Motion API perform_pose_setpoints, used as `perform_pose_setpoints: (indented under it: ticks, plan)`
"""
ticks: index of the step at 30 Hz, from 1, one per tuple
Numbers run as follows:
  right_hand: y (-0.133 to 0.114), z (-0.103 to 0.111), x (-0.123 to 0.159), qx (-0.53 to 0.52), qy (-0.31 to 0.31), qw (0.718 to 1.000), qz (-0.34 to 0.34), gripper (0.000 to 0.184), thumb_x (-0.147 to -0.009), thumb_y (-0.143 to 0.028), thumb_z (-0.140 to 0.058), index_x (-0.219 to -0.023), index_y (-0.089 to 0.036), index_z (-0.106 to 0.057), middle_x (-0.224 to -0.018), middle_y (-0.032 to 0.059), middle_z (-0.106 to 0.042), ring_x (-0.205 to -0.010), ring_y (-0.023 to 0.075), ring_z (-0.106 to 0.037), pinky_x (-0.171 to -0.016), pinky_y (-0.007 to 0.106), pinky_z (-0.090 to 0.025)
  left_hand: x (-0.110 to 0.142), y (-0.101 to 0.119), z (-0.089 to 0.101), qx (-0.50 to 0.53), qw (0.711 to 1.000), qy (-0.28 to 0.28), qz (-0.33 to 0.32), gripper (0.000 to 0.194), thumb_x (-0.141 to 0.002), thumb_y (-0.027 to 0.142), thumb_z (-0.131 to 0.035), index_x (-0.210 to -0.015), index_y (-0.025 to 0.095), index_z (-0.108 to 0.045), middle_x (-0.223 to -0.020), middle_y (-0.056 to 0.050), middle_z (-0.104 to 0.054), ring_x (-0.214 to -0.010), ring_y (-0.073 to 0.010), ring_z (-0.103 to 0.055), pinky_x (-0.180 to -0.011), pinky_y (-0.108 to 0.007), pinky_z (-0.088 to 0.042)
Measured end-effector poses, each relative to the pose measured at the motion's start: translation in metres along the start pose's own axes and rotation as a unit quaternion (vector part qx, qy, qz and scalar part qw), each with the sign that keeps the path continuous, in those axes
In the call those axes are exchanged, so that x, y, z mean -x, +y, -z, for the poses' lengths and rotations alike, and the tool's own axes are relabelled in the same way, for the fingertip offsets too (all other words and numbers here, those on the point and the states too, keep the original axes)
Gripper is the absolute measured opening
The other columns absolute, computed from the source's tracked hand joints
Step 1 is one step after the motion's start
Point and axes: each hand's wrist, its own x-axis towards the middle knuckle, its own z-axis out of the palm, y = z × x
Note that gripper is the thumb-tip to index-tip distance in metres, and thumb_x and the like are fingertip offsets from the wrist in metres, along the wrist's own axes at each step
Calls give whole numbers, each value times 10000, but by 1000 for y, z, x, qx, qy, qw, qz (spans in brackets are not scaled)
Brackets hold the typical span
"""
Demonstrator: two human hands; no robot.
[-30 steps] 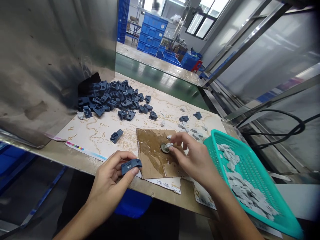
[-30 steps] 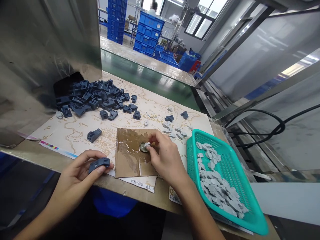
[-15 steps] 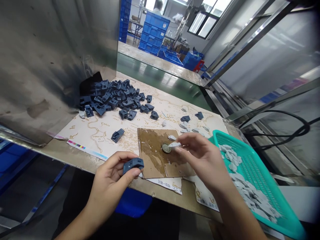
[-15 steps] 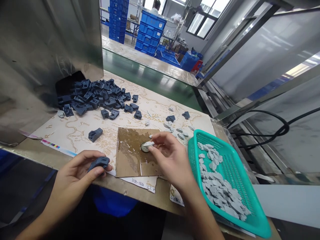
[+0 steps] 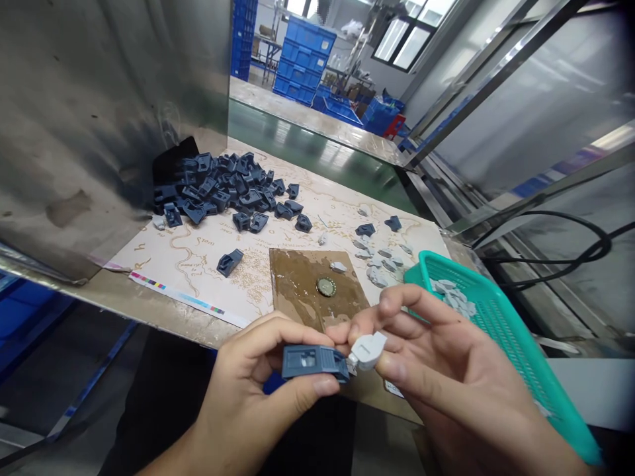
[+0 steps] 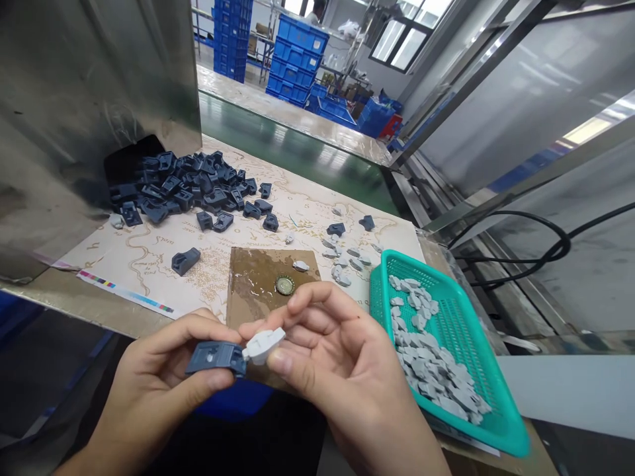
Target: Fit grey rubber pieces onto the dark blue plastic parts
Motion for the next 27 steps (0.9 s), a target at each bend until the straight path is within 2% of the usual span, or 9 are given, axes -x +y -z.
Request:
perform_pose_setpoints:
  ticks: [5,8,14,19,21,24,27]
  plan:
    - [-4,-4,5,56,19,998,7,189,-798,-136,-621,-871,-259,-498,-826,-11,-631,-819,134,-627,-719,157,-537,3,0,2,-21,1000,16,-13,178,-659,116,-703,-786,239,-679,-736,40,-638,-699,-76,-602,-647,-107,-469]
    - [-6,-9,7,106,22,994,12,209,-779,-109,-623,-859,-258,-499,-823,-15,-626,-810,138,-629,-714,161,-544,3,-1,4,-45,999,9,-23,145,-665,144,-705,-783,224,-674,-715,31,-626,-663,-81,-590,-617,-126,-465]
    - [-1,-19,10,206,70,974,59,261,-753,-54,-576,-873,-277,-515,-792,-53,-630,-752,98,-639,-689,93,-526,1,-5,11,-161,980,14,-119,179,-678,159,-700,-836,233,-658,-714,29,-626,-655,-91,-589,-594,-152,-456]
    - [-3,-18,10,282,44,957,48,285,-731,-53,-576,-899,-274,-515,-780,-62,-639,-720,86,-636,-669,80,-517,4,-6,13,-236,954,-3,-187,190,-711,126,-664,-882,206,-640,-771,16,-643,-684,-83,-601,-621,-133,-465]
    - [-4,-17,10,303,36,951,47,284,-722,-55,-572,-910,-263,-527,-779,-54,-639,-717,89,-633,-673,86,-512,5,-7,13,-243,948,7,-204,166,-727,134,-647,-880,197,-639,-766,11,-638,-677,-83,-596,-614,-132,-459]
    - [1,-16,12,314,32,946,70,326,-710,-37,-553,-942,-265,-546,-787,-49,-642,-733,95,-631,-697,103,-510,7,-9,15,-254,942,19,-219,155,-740,138,-629,-883,196,-636,-757,6,-629,-671,-87,-588,-611,-142,-453]
    - [9,-15,17,319,20,942,107,370,-729,-39,-552,-993,-298,-551,-817,-50,-645,-746,107,-634,-701,126,-521,10,-8,17,-280,932,-17,-229,215,-724,112,-639,-914,212,-628,-774,11,-643,-674,-87,-597,-618,-134,-461]
